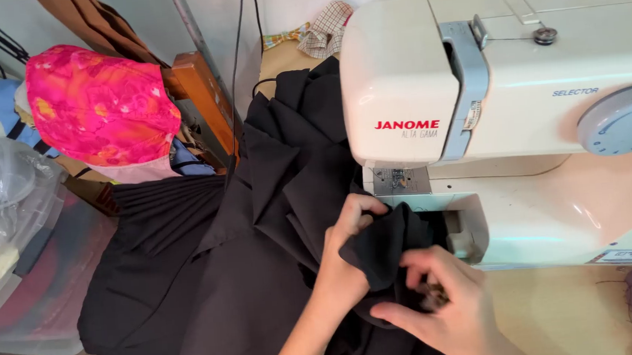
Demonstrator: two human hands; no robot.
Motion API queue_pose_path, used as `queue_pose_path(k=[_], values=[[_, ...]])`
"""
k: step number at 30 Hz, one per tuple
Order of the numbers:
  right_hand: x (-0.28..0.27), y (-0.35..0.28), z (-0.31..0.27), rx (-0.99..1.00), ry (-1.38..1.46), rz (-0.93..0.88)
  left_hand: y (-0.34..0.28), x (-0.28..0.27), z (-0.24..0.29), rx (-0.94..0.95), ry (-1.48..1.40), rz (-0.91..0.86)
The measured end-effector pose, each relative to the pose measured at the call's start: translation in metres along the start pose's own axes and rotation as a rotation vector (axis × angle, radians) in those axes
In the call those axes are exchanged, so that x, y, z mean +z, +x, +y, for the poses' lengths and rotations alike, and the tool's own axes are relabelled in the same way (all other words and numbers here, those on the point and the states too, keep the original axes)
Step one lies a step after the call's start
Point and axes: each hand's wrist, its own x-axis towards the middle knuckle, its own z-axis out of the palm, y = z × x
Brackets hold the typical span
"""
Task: A person uses a seam ripper to unpick stitches on a black garment and adjusts the settings on a Janome sewing machine.
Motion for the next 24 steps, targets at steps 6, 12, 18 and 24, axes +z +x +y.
queue_pose_path(k=[6, 12, 18, 24], values=[[-0.004, 0.002, 0.013, 0.235, -0.009, 0.046, 0.000, 0.005, 0.006, -0.004, -0.165, -0.194], [-0.015, 0.012, 0.033, 0.785, 0.810, -0.002, 0.005, -0.013, -0.002, 0.099, -0.106, -0.197], [-0.019, 0.007, 0.054, 1.138, 1.233, 0.019, 0.005, -0.018, -0.001, 0.276, -0.137, -0.139], [-0.020, 0.021, 0.037, 1.174, 1.075, 0.074, -0.002, -0.019, -0.008, 0.082, -0.445, -0.066]])
